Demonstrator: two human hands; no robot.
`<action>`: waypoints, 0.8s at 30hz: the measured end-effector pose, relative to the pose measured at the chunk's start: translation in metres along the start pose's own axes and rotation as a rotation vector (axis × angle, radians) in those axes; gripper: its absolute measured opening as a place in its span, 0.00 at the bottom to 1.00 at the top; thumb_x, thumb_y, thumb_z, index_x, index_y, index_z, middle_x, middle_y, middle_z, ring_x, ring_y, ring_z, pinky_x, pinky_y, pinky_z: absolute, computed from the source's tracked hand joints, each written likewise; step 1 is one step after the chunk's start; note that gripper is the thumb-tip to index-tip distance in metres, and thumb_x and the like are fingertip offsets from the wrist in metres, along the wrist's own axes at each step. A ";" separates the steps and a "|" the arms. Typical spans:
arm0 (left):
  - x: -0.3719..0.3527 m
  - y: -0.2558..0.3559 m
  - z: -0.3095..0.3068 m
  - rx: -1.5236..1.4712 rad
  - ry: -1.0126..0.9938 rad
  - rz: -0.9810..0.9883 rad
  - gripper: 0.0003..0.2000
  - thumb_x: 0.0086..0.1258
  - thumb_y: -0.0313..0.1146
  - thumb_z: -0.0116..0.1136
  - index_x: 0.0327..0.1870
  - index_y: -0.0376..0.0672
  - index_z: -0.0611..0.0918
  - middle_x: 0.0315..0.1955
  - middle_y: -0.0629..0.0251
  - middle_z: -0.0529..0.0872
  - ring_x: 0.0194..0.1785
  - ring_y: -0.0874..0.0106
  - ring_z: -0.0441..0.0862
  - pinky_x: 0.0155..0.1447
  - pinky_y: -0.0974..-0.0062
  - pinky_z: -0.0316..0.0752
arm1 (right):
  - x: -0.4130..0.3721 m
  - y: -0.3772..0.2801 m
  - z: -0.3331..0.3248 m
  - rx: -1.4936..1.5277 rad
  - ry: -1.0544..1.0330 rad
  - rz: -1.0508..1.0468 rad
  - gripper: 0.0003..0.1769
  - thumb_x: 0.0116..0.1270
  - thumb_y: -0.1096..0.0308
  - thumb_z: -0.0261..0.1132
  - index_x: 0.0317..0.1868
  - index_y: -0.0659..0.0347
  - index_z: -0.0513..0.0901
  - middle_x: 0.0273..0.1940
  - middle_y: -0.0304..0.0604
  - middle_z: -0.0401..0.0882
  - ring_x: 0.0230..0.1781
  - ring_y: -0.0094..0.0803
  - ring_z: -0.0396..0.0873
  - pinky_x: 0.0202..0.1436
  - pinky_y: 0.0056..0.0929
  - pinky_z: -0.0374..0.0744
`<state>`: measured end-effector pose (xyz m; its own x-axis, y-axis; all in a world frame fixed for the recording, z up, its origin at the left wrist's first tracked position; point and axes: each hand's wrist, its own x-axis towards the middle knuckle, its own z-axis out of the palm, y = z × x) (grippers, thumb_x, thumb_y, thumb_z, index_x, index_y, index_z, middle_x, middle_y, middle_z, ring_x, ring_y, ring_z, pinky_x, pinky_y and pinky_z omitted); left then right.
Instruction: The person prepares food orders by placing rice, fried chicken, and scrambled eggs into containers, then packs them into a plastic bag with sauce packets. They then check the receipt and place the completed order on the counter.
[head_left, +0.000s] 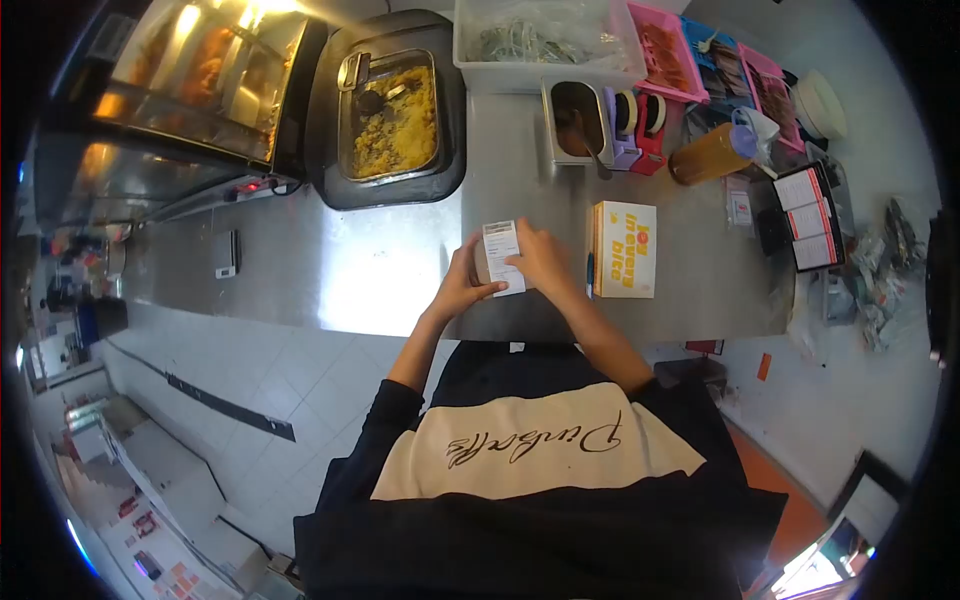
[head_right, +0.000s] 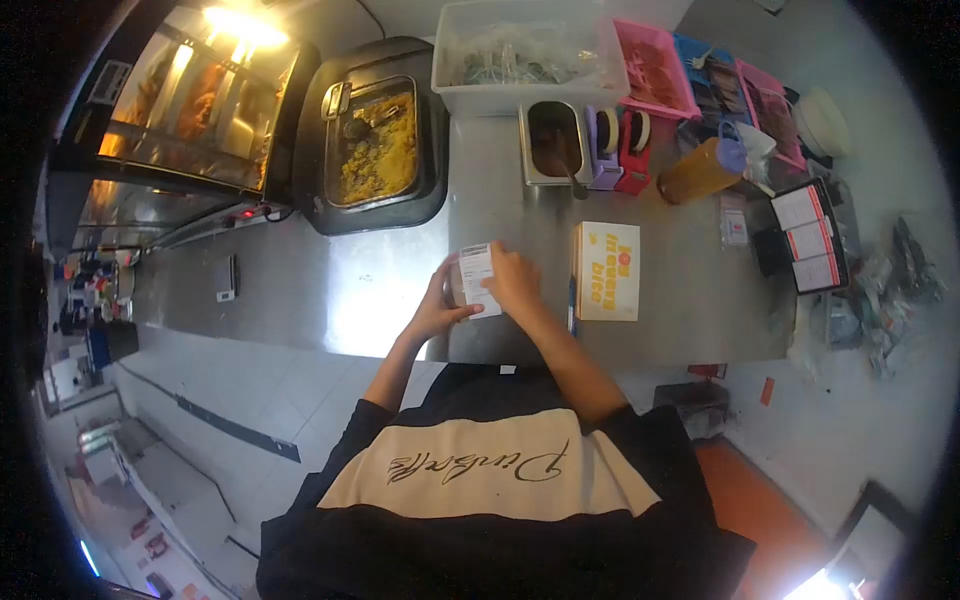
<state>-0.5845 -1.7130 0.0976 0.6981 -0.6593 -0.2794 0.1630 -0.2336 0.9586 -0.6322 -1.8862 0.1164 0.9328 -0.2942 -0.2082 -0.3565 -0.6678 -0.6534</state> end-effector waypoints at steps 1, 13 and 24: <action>0.002 -0.007 0.003 -0.097 0.050 0.050 0.44 0.55 0.28 0.71 0.71 0.45 0.56 0.61 0.45 0.60 0.56 0.57 0.74 0.51 0.69 0.78 | -0.006 0.012 -0.006 0.029 0.077 0.027 0.23 0.51 0.60 0.71 0.40 0.63 0.69 0.39 0.54 0.79 0.38 0.52 0.80 0.39 0.46 0.77; 0.028 0.054 0.092 0.213 0.014 0.221 0.28 0.77 0.48 0.35 0.71 0.41 0.58 0.59 0.49 0.66 0.64 0.59 0.64 0.68 0.68 0.58 | -0.086 0.052 -0.048 0.208 0.526 0.174 0.24 0.69 0.50 0.56 0.54 0.62 0.70 0.45 0.53 0.77 0.37 0.47 0.80 0.39 0.41 0.79; 0.083 0.055 0.233 0.889 0.450 0.524 0.34 0.64 0.39 0.58 0.66 0.28 0.59 0.54 0.38 0.67 0.60 0.51 0.63 0.63 0.59 0.61 | -0.205 0.266 -0.214 0.484 0.842 0.204 0.19 0.65 0.56 0.64 0.48 0.62 0.78 0.37 0.48 0.81 0.33 0.36 0.81 0.39 0.30 0.78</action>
<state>-0.6800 -1.9469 0.1144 0.7519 -0.5495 0.3643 -0.6535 -0.5484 0.5216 -0.9294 -2.1492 0.1410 0.4466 -0.8876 0.1128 -0.2708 -0.2543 -0.9284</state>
